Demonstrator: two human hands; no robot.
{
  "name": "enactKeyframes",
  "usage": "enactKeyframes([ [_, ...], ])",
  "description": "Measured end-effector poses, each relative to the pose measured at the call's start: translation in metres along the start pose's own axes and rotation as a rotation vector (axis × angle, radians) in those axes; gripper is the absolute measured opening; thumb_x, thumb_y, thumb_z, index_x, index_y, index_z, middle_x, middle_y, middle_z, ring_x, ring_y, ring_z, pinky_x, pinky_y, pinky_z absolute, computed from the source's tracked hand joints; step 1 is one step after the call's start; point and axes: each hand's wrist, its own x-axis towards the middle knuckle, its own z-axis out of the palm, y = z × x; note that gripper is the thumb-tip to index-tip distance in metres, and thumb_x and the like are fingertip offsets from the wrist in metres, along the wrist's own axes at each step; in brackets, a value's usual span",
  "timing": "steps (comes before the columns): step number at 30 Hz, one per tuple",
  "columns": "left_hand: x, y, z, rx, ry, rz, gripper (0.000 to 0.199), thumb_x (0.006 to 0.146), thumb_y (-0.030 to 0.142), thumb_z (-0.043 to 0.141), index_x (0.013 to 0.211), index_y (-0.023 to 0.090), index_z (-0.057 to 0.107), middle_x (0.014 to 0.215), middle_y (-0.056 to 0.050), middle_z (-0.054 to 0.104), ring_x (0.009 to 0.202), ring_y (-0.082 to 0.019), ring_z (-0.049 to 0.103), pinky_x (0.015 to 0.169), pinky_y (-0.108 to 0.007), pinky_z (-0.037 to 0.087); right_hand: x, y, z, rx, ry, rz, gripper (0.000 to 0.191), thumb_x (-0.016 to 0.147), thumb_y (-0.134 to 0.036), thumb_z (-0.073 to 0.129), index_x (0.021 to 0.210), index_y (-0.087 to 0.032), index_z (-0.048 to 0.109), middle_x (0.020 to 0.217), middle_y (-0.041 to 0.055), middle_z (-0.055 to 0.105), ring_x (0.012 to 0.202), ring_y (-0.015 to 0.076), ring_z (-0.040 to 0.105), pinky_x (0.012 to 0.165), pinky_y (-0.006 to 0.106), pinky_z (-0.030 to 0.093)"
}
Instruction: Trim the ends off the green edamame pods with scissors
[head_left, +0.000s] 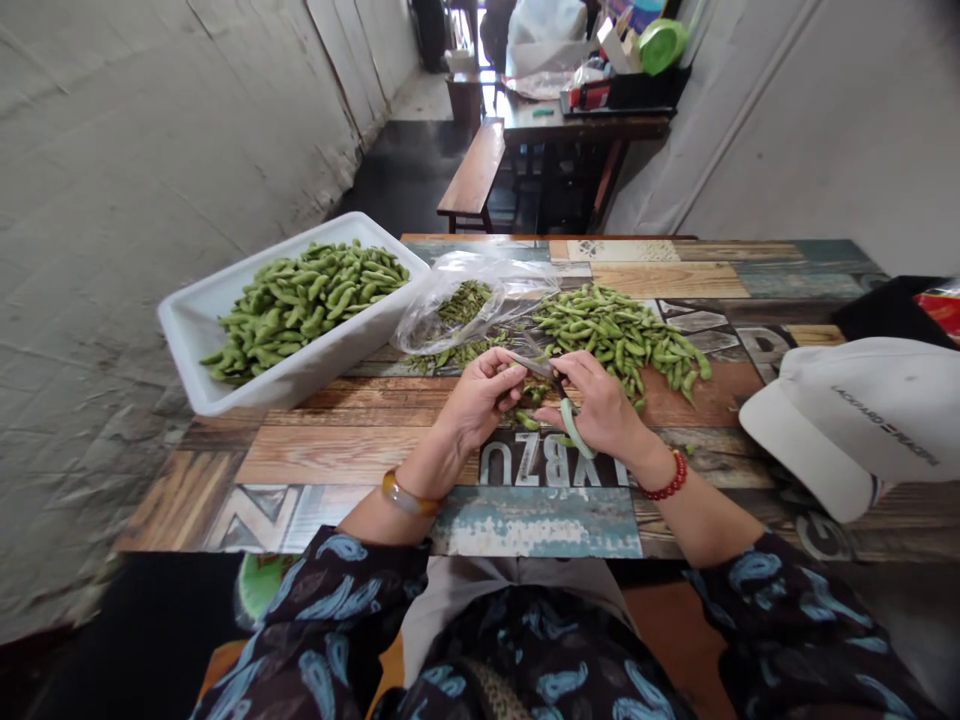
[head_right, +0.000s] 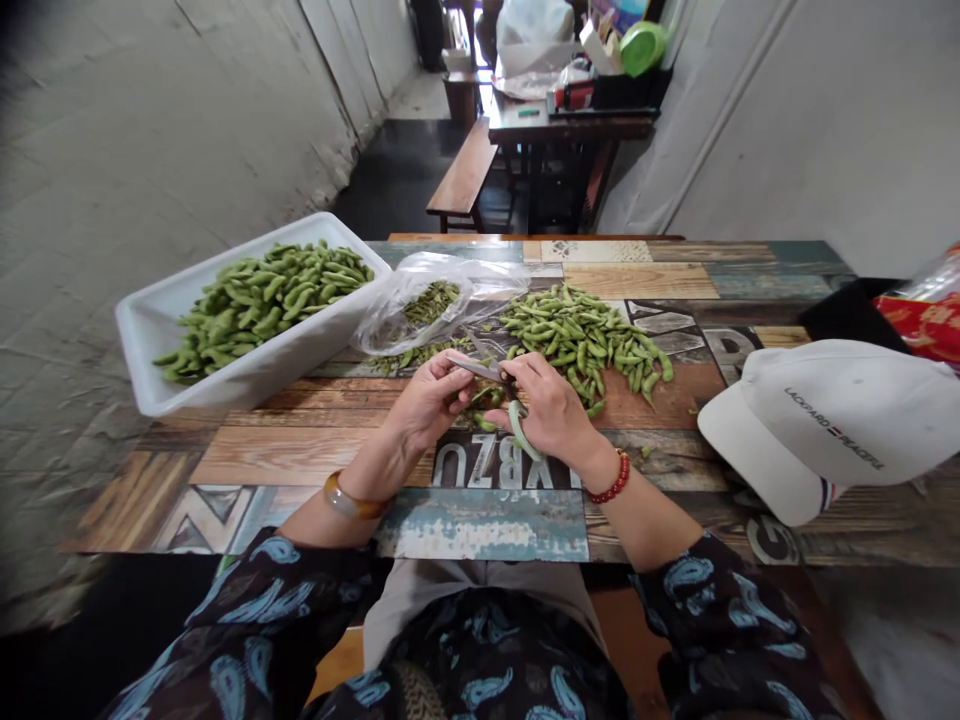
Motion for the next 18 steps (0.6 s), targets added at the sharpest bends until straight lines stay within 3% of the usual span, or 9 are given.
enactKeyframes([
  [5,-0.0013,-0.001,0.0003,0.023,-0.01,0.0,0.04,0.06,0.034,0.088,0.075,0.015,0.057,0.059,0.005,0.058,0.044,-0.003,0.043,0.04,-0.015,0.023,0.0,-0.0018,-0.0003,-0.006,0.007,-0.006,0.052,0.084,-0.048,0.071,0.124,-0.02,0.053,0.109,0.0125,0.058,0.096,0.0264,0.061,0.077,0.041,0.059],
  [11,-0.0008,0.0008,-0.0011,0.044,0.028,0.025,0.039,0.059,0.033,0.088,0.073,0.015,0.056,0.06,0.004,0.057,0.046,-0.003,0.043,0.042,-0.015,0.024,0.0017,-0.0038,-0.0032,-0.031,-0.011,-0.02,0.042,0.088,-0.048,0.065,0.118,-0.02,0.054,0.095,0.0072,0.058,0.072,0.0195,0.056,0.069,0.036,0.054],
  [18,0.0,0.0068,-0.0032,0.069,0.036,0.083,0.035,0.062,0.031,0.086,0.076,0.015,0.057,0.056,0.006,0.049,0.046,-0.003,0.039,0.042,-0.015,0.024,0.0011,-0.0042,-0.006,-0.058,-0.053,-0.024,0.038,0.091,-0.046,0.063,0.115,-0.017,0.058,0.09,0.0063,0.059,0.069,0.0182,0.055,0.065,0.032,0.05],
])
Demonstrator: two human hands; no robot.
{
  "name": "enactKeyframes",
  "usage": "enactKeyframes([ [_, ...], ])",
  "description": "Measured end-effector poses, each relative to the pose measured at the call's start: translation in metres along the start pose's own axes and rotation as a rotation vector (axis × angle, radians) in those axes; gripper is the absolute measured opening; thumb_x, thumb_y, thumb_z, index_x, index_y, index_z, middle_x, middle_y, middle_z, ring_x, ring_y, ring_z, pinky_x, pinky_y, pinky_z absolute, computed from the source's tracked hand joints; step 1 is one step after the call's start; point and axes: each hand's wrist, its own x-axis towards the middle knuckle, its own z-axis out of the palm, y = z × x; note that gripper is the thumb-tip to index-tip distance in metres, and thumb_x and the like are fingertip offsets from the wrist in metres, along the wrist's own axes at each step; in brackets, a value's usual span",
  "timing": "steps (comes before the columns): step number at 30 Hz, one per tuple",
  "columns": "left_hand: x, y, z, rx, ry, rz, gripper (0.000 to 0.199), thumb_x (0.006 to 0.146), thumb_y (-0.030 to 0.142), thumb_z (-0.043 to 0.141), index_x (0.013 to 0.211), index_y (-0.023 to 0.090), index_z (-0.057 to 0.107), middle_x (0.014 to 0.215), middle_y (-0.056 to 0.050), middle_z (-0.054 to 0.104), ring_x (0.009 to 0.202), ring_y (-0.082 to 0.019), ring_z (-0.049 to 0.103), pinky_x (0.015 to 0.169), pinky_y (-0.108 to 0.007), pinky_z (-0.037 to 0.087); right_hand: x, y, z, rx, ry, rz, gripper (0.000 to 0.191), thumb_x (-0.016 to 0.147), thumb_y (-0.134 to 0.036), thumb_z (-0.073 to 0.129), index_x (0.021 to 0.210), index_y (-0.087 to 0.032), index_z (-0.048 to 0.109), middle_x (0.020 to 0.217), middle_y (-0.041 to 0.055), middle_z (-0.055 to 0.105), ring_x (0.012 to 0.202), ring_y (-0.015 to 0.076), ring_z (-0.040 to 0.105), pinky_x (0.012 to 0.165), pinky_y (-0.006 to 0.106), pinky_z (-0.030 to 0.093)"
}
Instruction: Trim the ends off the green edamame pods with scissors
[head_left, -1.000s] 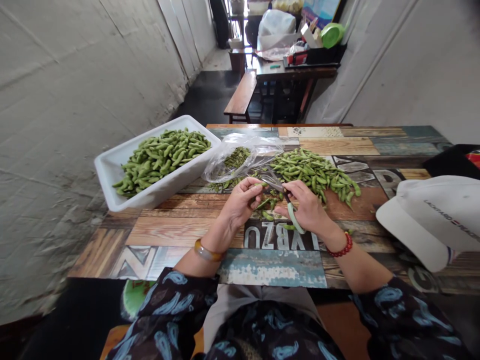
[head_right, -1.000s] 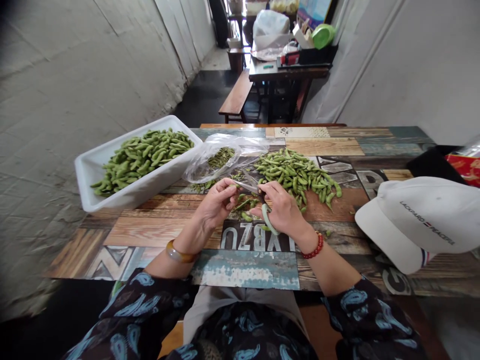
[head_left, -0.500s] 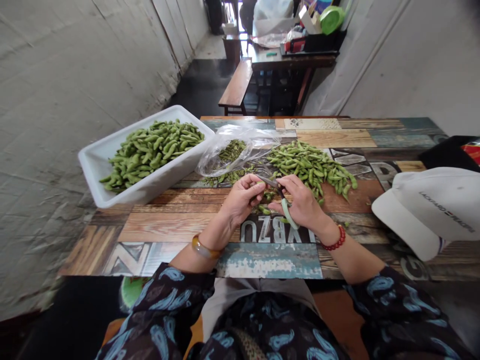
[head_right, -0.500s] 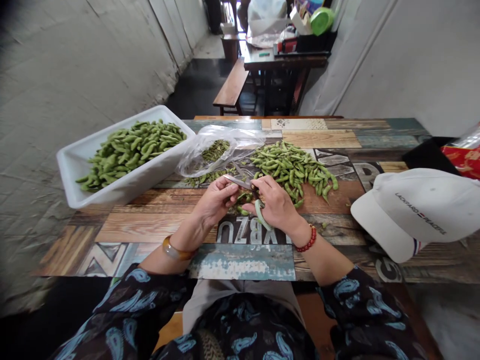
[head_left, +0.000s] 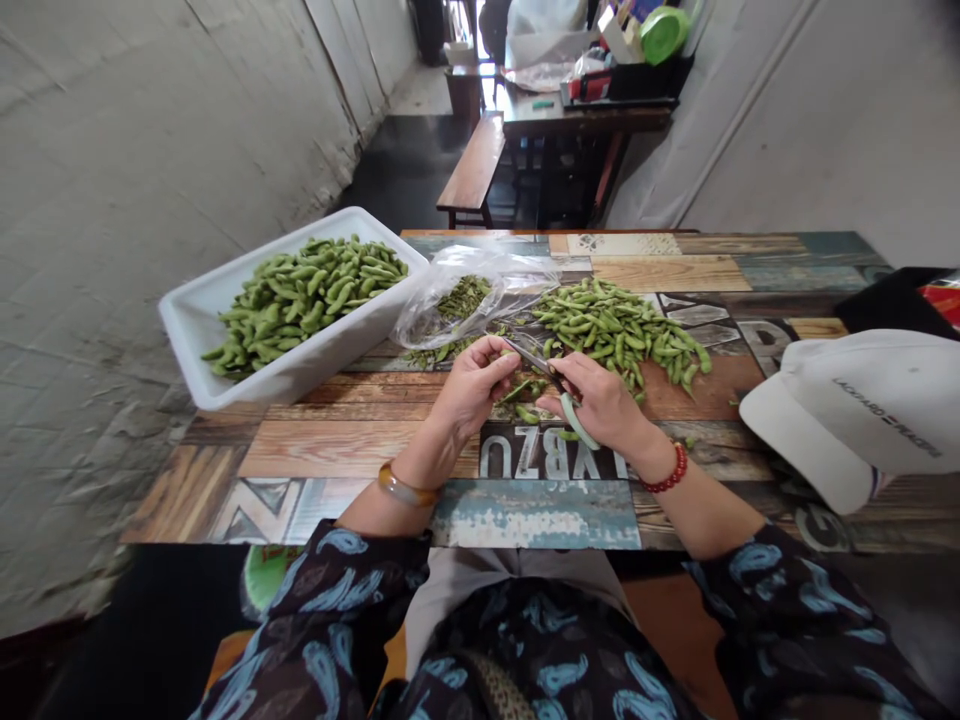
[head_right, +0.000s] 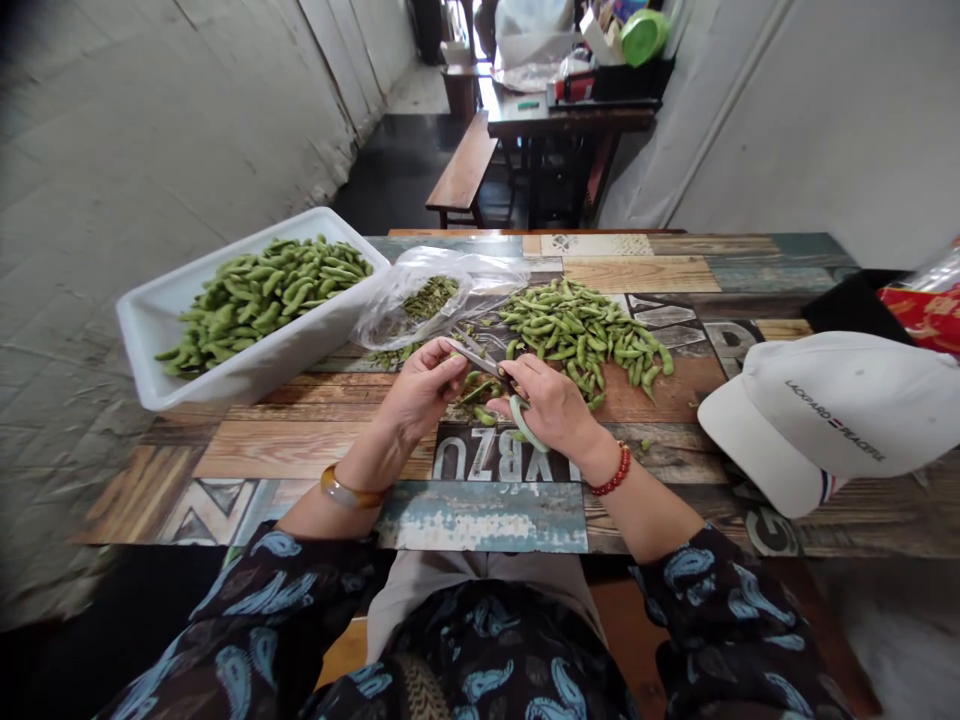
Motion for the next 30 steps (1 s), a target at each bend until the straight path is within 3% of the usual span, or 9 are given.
enactKeyframes([
  [5,0.0,0.001,0.0,-0.018,0.027,0.009,0.035,0.063,0.031,0.085,0.076,0.015,0.057,0.057,0.007,0.048,0.046,-0.003,0.038,0.042,-0.015,0.024,-0.001,0.001,0.0,-0.017,-0.005,0.007,0.035,0.09,-0.041,0.066,0.116,-0.018,0.059,0.093,0.0067,0.062,0.07,0.0182,0.059,0.066,0.031,0.051],
  [10,0.0,0.003,0.001,-0.068,0.046,-0.006,0.038,0.061,0.034,0.086,0.074,0.015,0.055,0.058,0.007,0.047,0.049,-0.003,0.041,0.042,-0.014,0.027,-0.004,0.005,0.002,-0.035,0.03,-0.001,0.036,0.09,-0.042,0.065,0.118,-0.02,0.059,0.098,0.0097,0.067,0.086,0.0238,0.066,0.075,0.035,0.055],
  [14,0.001,0.007,-0.002,-0.127,0.04,-0.007,0.035,0.068,0.034,0.082,0.076,0.016,0.053,0.074,0.002,0.061,0.053,-0.004,0.05,0.043,-0.014,0.032,-0.004,0.012,0.001,-0.071,0.089,0.018,0.039,0.089,-0.045,0.066,0.117,-0.019,0.06,0.098,0.0116,0.068,0.089,0.0264,0.067,0.078,0.038,0.056],
  [18,0.001,0.007,-0.005,-0.185,0.006,-0.113,0.026,0.076,0.029,0.074,0.082,0.016,0.052,0.087,-0.005,0.071,0.06,-0.009,0.062,0.045,-0.015,0.039,-0.004,0.015,0.0,-0.082,0.141,0.009,0.04,0.088,-0.045,0.067,0.118,-0.019,0.061,0.101,0.0125,0.07,0.092,0.0274,0.068,0.08,0.04,0.057],
  [20,0.0,0.007,-0.005,-0.225,-0.004,-0.174,0.02,0.08,0.025,0.069,0.092,0.016,0.056,0.094,-0.008,0.073,0.069,-0.012,0.068,0.053,-0.017,0.048,-0.004,0.014,-0.001,-0.094,0.158,0.002,0.04,0.089,-0.045,0.066,0.118,-0.018,0.061,0.101,0.0134,0.07,0.092,0.0279,0.069,0.081,0.04,0.057],
  [23,-0.002,0.006,-0.003,-0.327,-0.039,-0.189,0.023,0.082,0.02,0.061,0.104,0.015,0.058,0.104,-0.011,0.073,0.089,-0.018,0.072,0.08,-0.03,0.058,-0.004,0.013,-0.001,-0.107,0.167,0.004,0.04,0.089,-0.044,0.066,0.119,-0.018,0.061,0.102,0.0141,0.071,0.093,0.028,0.069,0.08,0.041,0.058],
  [26,-0.002,0.004,-0.001,-0.386,-0.075,-0.154,0.037,0.071,0.003,0.055,0.106,0.014,0.059,0.111,-0.01,0.071,0.104,-0.022,0.07,0.102,-0.041,0.051,-0.004,0.012,-0.002,-0.099,0.169,0.014,0.04,0.089,-0.044,0.066,0.12,-0.019,0.061,0.103,0.0135,0.071,0.094,0.0275,0.069,0.081,0.041,0.058],
  [30,-0.002,0.002,0.001,-0.335,-0.083,-0.15,0.048,0.058,-0.011,0.047,0.097,0.013,0.062,0.112,-0.007,0.07,0.112,-0.02,0.067,0.11,-0.038,0.044,-0.004,0.012,-0.002,-0.079,0.169,0.022,0.04,0.089,-0.045,0.065,0.119,-0.018,0.062,0.1,0.013,0.071,0.092,0.0268,0.069,0.081,0.041,0.058],
])
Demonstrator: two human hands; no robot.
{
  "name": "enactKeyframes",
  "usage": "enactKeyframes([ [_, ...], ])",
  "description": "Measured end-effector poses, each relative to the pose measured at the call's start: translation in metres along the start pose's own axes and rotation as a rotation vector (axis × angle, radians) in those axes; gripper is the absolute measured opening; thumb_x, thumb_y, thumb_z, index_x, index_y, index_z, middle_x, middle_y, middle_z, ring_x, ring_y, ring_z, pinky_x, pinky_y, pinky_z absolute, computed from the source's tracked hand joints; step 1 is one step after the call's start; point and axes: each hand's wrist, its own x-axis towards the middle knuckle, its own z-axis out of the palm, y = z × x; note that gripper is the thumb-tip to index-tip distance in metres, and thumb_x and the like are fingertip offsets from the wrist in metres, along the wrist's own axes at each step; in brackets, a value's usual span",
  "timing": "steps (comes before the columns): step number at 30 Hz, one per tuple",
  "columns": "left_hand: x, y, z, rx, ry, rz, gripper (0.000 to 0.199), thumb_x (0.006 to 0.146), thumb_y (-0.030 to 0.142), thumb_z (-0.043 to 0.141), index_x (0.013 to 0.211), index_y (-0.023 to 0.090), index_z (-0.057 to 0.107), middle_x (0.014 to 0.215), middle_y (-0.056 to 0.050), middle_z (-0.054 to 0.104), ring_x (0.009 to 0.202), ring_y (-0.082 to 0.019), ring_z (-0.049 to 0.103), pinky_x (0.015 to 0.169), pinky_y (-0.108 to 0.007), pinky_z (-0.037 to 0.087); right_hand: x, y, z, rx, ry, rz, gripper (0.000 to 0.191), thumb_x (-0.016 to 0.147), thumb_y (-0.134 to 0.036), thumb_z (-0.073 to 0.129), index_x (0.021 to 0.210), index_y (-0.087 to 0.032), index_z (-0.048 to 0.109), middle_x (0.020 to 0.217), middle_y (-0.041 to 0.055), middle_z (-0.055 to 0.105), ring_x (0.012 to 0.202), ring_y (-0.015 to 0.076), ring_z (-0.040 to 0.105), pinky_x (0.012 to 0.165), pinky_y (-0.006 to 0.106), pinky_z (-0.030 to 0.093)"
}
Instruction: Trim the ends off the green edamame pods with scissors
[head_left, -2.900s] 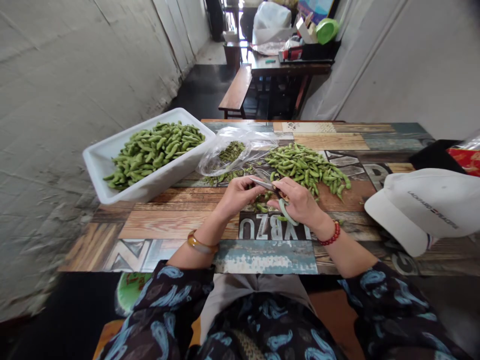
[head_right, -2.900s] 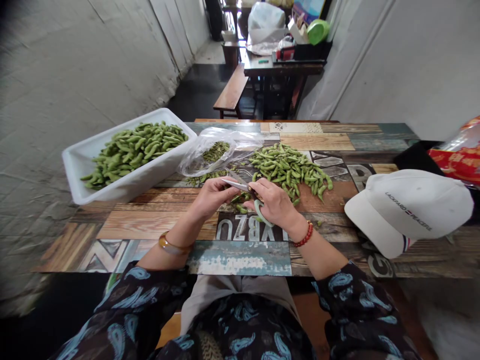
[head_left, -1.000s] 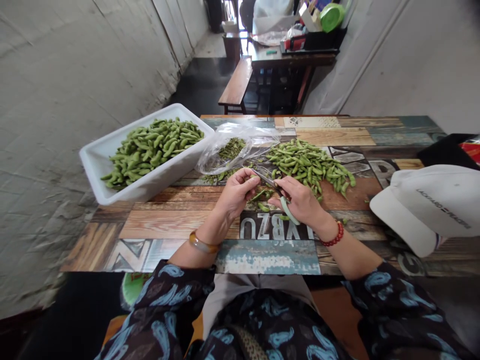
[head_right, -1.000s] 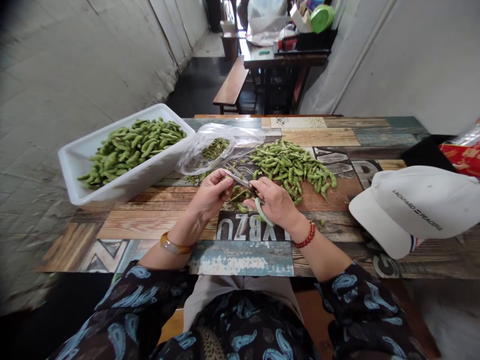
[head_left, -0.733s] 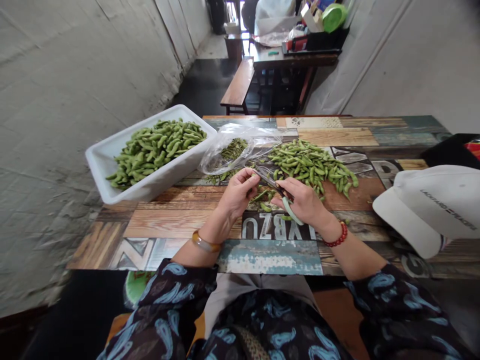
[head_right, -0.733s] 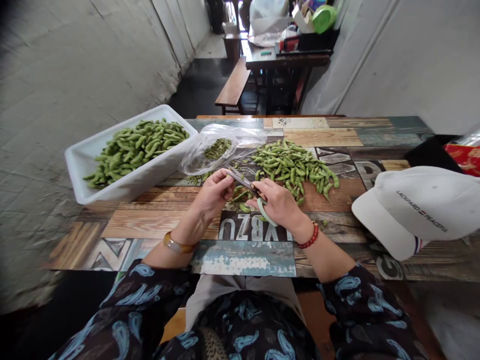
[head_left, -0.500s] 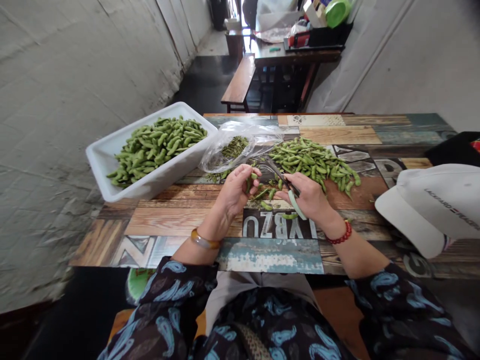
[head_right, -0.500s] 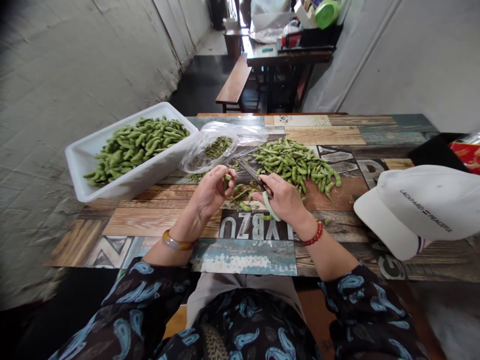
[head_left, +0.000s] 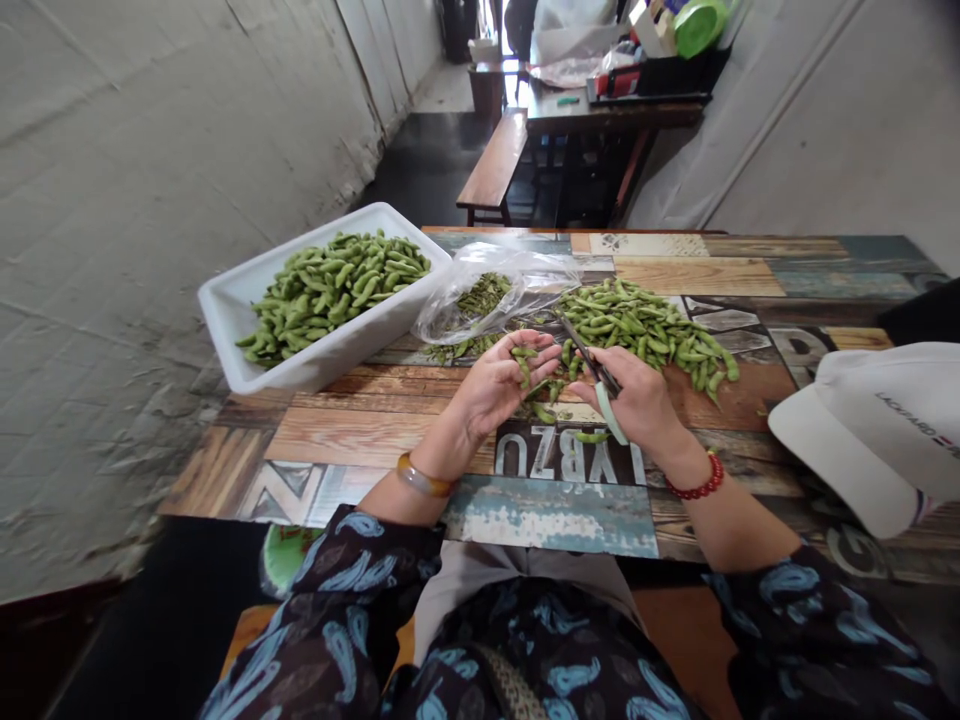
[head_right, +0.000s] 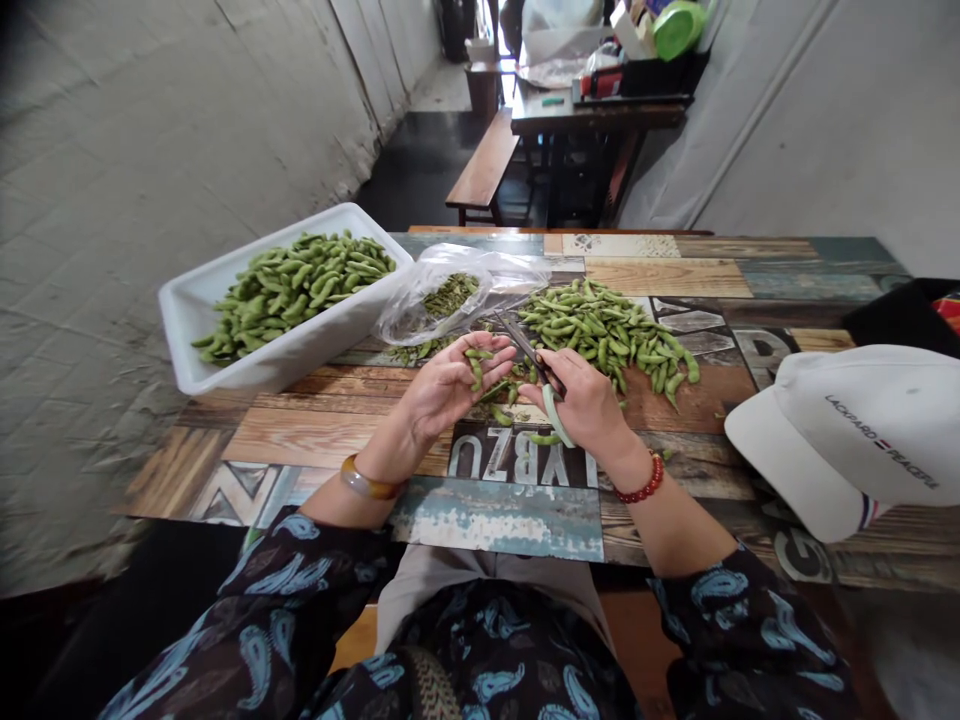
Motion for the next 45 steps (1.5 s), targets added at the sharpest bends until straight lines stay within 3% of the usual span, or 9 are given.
enactKeyframes([
  [7,0.002,-0.003,0.003,0.052,0.032,0.03,0.023,0.073,-0.005,0.063,0.089,0.011,0.066,0.111,-0.008,0.07,0.111,-0.018,0.067,0.101,-0.027,0.049,0.002,-0.004,0.001,0.014,0.015,0.004,0.038,0.089,-0.044,0.067,0.117,-0.019,0.062,0.096,0.0112,0.071,0.089,0.026,0.069,0.079,0.039,0.058],
  [12,0.004,-0.013,0.006,-0.028,0.055,0.045,0.006,0.083,0.007,0.063,0.085,0.01,0.067,0.1,-0.008,0.071,0.093,-0.014,0.069,0.094,-0.025,0.052,0.007,-0.018,0.006,0.113,0.006,0.006,0.036,0.086,-0.041,0.07,0.113,-0.021,0.06,0.097,0.0101,0.068,0.089,0.0246,0.067,0.078,0.038,0.058],
  [17,-0.002,-0.02,0.015,-0.077,0.04,-0.018,0.014,0.088,0.015,0.056,0.09,0.012,0.069,0.101,-0.008,0.071,0.088,-0.015,0.068,0.086,-0.027,0.054,0.007,-0.032,0.014,0.163,-0.088,-0.073,0.03,0.086,-0.03,0.07,0.111,-0.022,0.056,0.107,0.0106,0.065,0.109,0.0274,0.063,0.091,0.042,0.056],
  [22,-0.004,-0.02,0.018,-0.058,0.004,-0.023,0.012,0.087,0.019,0.059,0.088,0.013,0.069,0.1,-0.008,0.071,0.09,-0.016,0.067,0.081,-0.026,0.054,0.007,-0.032,0.015,0.143,-0.065,-0.036,0.022,0.086,-0.018,0.061,0.108,-0.022,0.056,0.103,0.0096,0.067,0.1,0.0246,0.066,0.086,0.04,0.057],
  [25,-0.001,-0.017,0.013,-0.063,0.038,0.001,0.015,0.089,0.025,0.061,0.085,0.013,0.068,0.093,-0.008,0.07,0.088,-0.015,0.067,0.079,-0.025,0.054,0.008,-0.027,0.014,0.183,0.01,0.109,0.018,0.084,-0.02,0.059,0.102,-0.022,0.06,0.097,0.0083,0.069,0.093,0.0233,0.067,0.083,0.038,0.057],
  [28,0.002,-0.013,0.007,-0.027,0.119,0.033,0.016,0.085,0.028,0.068,0.08,0.013,0.065,0.087,-0.005,0.067,0.082,-0.013,0.066,0.078,-0.026,0.055,0.009,-0.023,0.012,0.393,0.059,0.404,0.017,0.081,-0.026,0.063,0.097,-0.021,0.062,0.087,0.0037,0.068,0.071,0.0177,0.066,0.068,0.033,0.057],
  [32,0.0,-0.014,0.006,0.195,0.113,0.027,0.025,0.069,0.028,0.082,0.082,0.013,0.067,0.066,0.002,0.057,0.053,-0.005,0.051,0.047,-0.016,0.039,0.01,-0.023,0.008,0.713,0.096,0.641,0.023,0.08,-0.035,0.066,0.097,-0.021,0.06,0.082,-0.0014,0.062,0.058,0.0101,0.057,0.053,0.024,0.051],
  [34,-0.003,-0.017,0.008,0.282,0.079,0.02,0.03,0.065,0.03,0.086,0.083,0.013,0.069,0.063,0.004,0.056,0.048,-0.004,0.045,0.043,-0.016,0.031,0.01,-0.026,0.007,0.76,0.106,0.645,0.024,0.079,-0.035,0.068,0.097,-0.022,0.06,0.082,-0.0021,0.061,0.058,0.0092,0.056,0.053,0.023,0.051],
  [45,-0.005,-0.013,0.01,0.35,0.064,0.079,0.033,0.069,0.039,0.081,0.075,0.015,0.061,0.057,0.003,0.056,0.05,-0.005,0.047,0.046,-0.015,0.031,0.007,-0.024,0.004,0.611,-0.056,0.469,0.037,0.078,-0.043,0.075,0.104,-0.021,0.062,0.086,0.0007,0.066,0.066,0.0126,0.061,0.062,0.027,0.054],
])
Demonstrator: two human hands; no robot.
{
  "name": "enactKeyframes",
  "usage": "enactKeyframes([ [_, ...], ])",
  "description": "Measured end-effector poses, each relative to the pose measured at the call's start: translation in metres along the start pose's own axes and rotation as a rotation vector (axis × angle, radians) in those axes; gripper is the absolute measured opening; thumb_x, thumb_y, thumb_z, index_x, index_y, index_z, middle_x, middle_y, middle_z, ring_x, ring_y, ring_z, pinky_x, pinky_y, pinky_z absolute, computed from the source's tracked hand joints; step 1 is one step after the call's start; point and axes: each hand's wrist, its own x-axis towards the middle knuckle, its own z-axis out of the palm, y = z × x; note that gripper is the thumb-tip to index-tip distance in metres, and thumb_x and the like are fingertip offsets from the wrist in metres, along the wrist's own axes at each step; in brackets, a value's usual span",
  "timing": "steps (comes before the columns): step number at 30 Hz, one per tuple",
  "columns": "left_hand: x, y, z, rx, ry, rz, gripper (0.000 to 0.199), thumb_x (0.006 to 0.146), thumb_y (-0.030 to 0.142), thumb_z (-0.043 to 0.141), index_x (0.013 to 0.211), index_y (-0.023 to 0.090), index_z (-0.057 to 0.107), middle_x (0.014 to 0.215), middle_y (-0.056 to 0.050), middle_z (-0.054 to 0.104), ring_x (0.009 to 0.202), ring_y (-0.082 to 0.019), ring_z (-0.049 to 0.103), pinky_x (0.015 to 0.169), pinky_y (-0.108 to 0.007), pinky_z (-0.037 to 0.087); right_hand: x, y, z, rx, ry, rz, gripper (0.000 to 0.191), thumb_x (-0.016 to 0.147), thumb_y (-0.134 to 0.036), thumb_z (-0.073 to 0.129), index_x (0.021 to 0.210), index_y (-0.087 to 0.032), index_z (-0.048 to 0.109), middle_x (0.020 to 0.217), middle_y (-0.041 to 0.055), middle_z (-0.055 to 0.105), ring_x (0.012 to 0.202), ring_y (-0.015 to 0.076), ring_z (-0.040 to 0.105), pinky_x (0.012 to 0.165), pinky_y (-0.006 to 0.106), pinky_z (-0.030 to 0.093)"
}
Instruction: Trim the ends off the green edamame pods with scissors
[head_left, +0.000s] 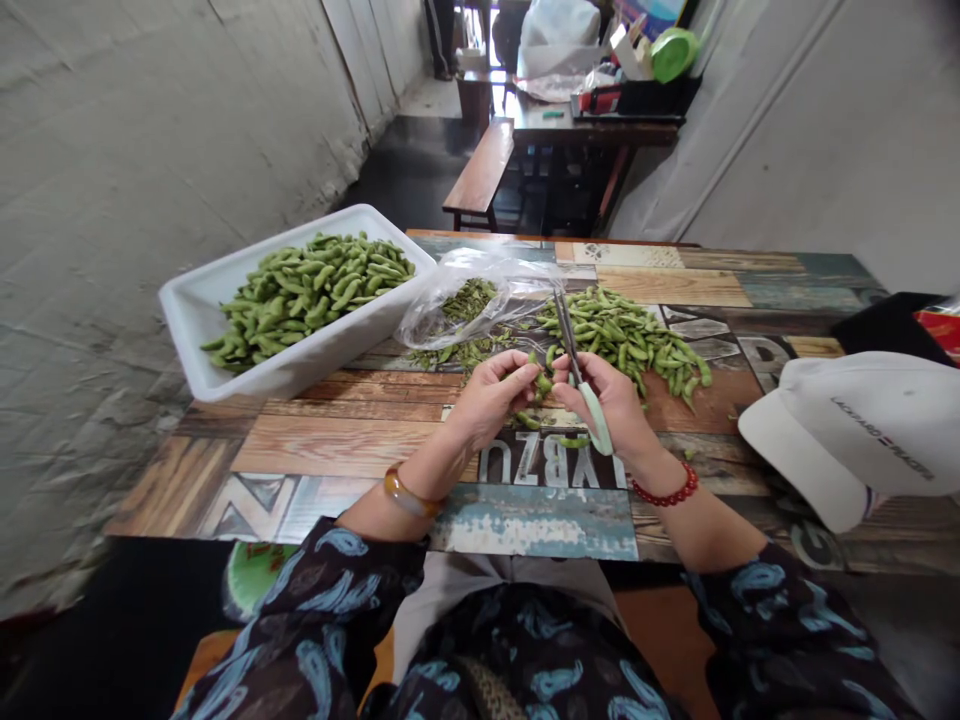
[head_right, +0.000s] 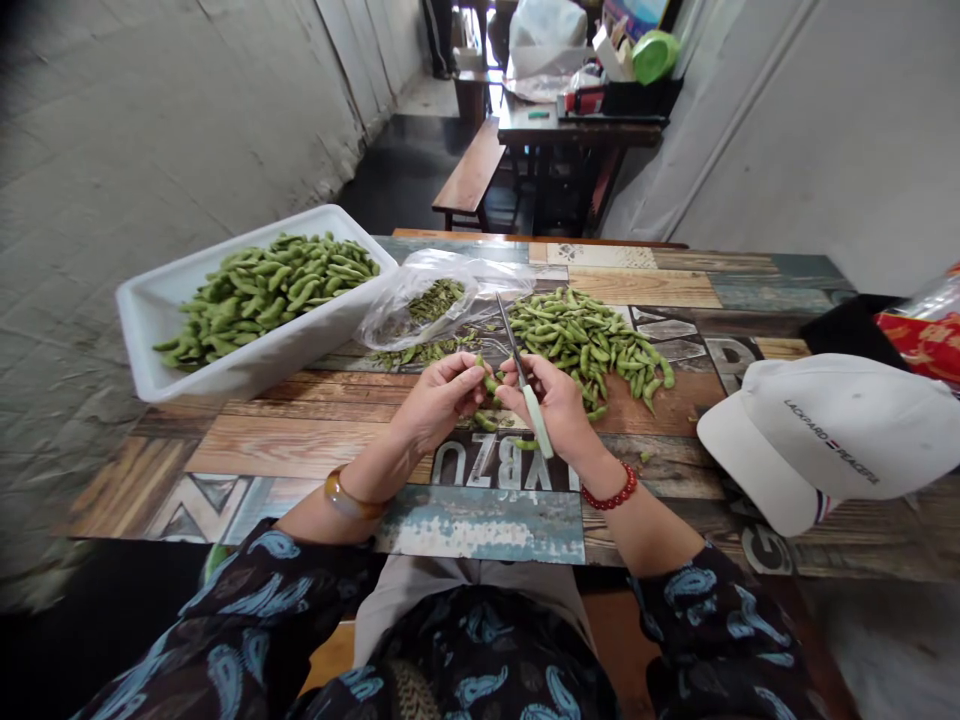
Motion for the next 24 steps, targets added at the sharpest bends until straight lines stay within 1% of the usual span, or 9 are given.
enactKeyframes([
  [2,-0.001,0.004,-0.001,0.008,0.01,0.019,0.032,0.069,0.038,0.081,0.077,0.015,0.061,0.062,0.002,0.058,0.05,-0.005,0.048,0.045,-0.016,0.03,0.001,-0.002,-0.007,-0.104,-0.004,-0.081,0.04,0.079,-0.045,0.074,0.108,-0.021,0.062,0.091,0.003,0.066,0.072,0.015,0.064,0.068,0.03,0.056],
  [5,-0.001,0.008,-0.003,0.03,0.038,0.057,0.03,0.067,0.035,0.082,0.081,0.015,0.065,0.069,0.002,0.061,0.05,-0.004,0.048,0.045,-0.016,0.031,0.003,-0.003,-0.016,-0.321,-0.021,-0.24,0.042,0.08,-0.047,0.074,0.109,-0.021,0.061,0.099,0.0072,0.065,0.08,0.0194,0.064,0.074,0.036,0.057],
  [7,0.0,0.008,-0.004,0.044,0.057,0.076,0.029,0.067,0.035,0.082,0.082,0.015,0.066,0.068,0.002,0.06,0.049,-0.004,0.047,0.045,-0.016,0.03,0.004,-0.003,-0.018,-0.425,-0.037,-0.326,0.041,0.081,-0.048,0.073,0.109,-0.022,0.06,0.102,0.009,0.064,0.086,0.0226,0.064,0.077,0.039,0.057],
  [9,0.0,0.007,-0.006,0.052,0.064,0.098,0.028,0.068,0.036,0.081,0.08,0.015,0.066,0.065,0.003,0.058,0.049,-0.004,0.046,0.045,-0.017,0.029,0.004,-0.002,-0.017,-0.477,-0.06,-0.378,0.041,0.082,-0.048,0.072,0.111,-0.022,0.059,0.103,0.0096,0.064,0.092,0.0249,0.064,0.081,0.041,0.057],
  [12,0.001,0.005,-0.006,0.085,0.055,0.143,0.027,0.07,0.037,0.08,0.081,0.016,0.068,0.065,0.003,0.058,0.05,-0.005,0.045,0.045,-0.017,0.031,0.003,-0.001,-0.014,-0.5,-0.094,-0.414,0.042,0.082,-0.047,0.072,0.114,-0.023,0.058,0.105,0.0096,0.064,0.097,0.026,0.063,0.083,0.043,0.057],
  [16,-0.002,0.005,-0.003,0.204,0.037,0.212,0.021,0.071,0.034,0.08,0.08,0.016,0.073,0.073,0.0,0.063,0.059,-0.008,0.049,0.051,-0.019,0.039,0.002,0.0,-0.012,-0.49,-0.122,-0.433,0.043,0.082,-0.046,0.073,0.114,-0.023,0.056,0.106,0.0098,0.063,0.098,0.0261,0.062,0.083,0.043,0.057],
  [19,-0.004,0.006,-0.001,0.264,0.024,0.223,0.019,0.072,0.033,0.079,0.079,0.016,0.075,0.075,-0.002,0.064,0.063,-0.01,0.051,0.053,-0.019,0.04,0.002,0.001,-0.011,-0.475,-0.127,-0.419,0.045,0.082,-0.047,0.072,0.116,-0.022,0.056,0.106,0.0099,0.062,0.095,0.0254,0.062,0.079,0.041,0.057],
  [24,-0.004,0.007,-0.002,0.294,0.028,0.221,0.018,0.073,0.033,0.079,0.077,0.016,0.075,0.074,-0.002,0.065,0.062,-0.01,0.051,0.055,-0.02,0.041,0.002,0.004,-0.01,-0.469,-0.143,-0.427,0.044,0.081,-0.047,0.073,0.114,-0.021,0.056,0.102,0.0084,0.061,0.088,0.0231,0.061,0.076,0.038,0.055],
])
